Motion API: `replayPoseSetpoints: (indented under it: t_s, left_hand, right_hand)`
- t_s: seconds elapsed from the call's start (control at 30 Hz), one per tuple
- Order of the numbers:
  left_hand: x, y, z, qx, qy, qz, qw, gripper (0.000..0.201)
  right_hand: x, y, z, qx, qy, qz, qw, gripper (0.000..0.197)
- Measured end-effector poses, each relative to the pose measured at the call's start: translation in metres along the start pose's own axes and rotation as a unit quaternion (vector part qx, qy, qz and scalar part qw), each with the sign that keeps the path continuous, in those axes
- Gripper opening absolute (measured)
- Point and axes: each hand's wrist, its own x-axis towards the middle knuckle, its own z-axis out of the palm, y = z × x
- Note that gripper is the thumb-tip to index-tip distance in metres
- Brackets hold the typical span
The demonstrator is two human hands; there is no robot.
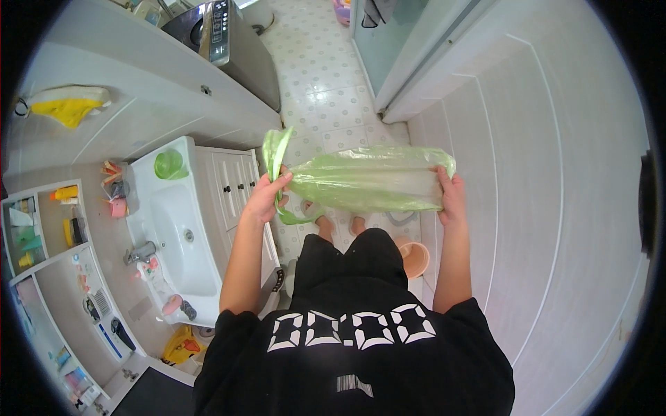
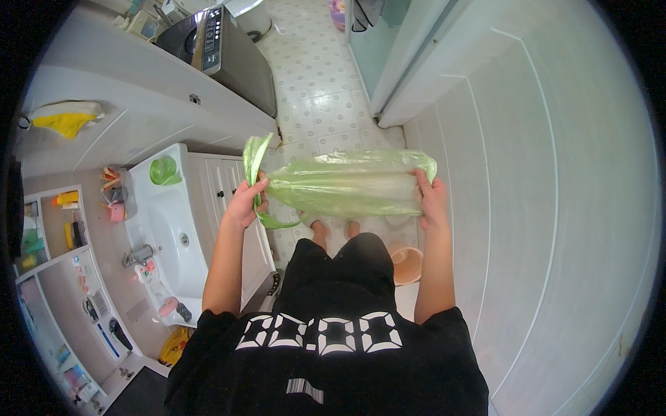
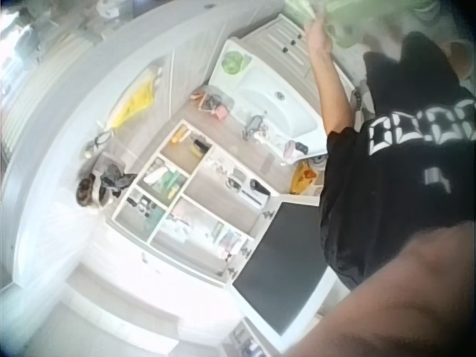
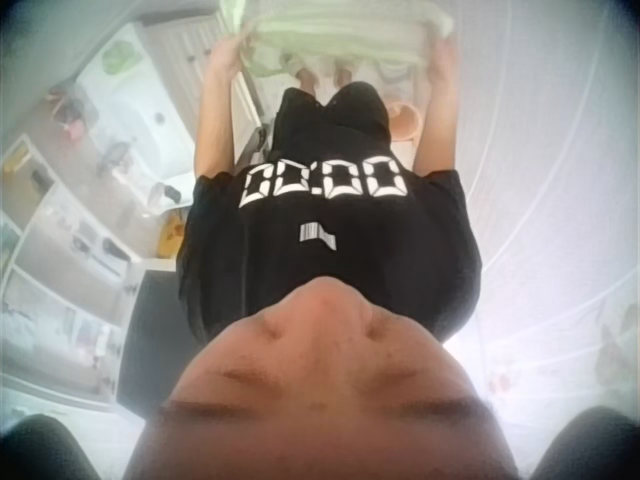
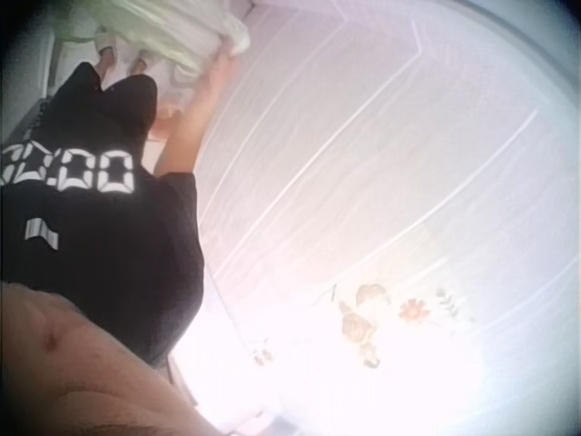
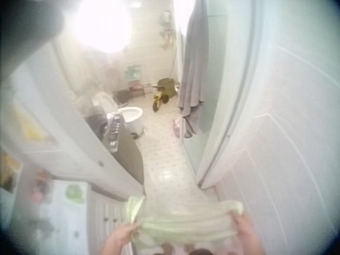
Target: The person removes a full trash bag from a container, unfolds a new green trash bag, and fits the new bag into the container by hand.
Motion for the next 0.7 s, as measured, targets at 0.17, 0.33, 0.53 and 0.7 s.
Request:
replayPoseSetpoints:
  t_s: [0.17,0.33,0.53,0.7]
  left_hand:
    - [0.0,-0.006,-0.01,-0.012,-0.014,0.037,0.999,0.025]
    - [0.006,-0.008,-0.022,-0.088,-0.025,0.1,0.991,0.032]
    - [0.016,-0.011,-0.026,-0.141,0.031,0.141,0.98,0.036]
    - [0.026,-0.01,-0.036,-0.247,0.037,0.154,0.956,0.032]
  right_hand:
    - [0.001,-0.007,-0.002,0.015,0.001,0.011,1.0,0.028]
    - [0.007,-0.006,-0.011,0.05,0.011,0.0,0.999,0.023]
    - [0.008,0.0,-0.017,0.102,0.0,0.018,0.995,0.022]
    - [0.007,0.002,-0.008,0.152,0.015,0.021,0.988,0.025]
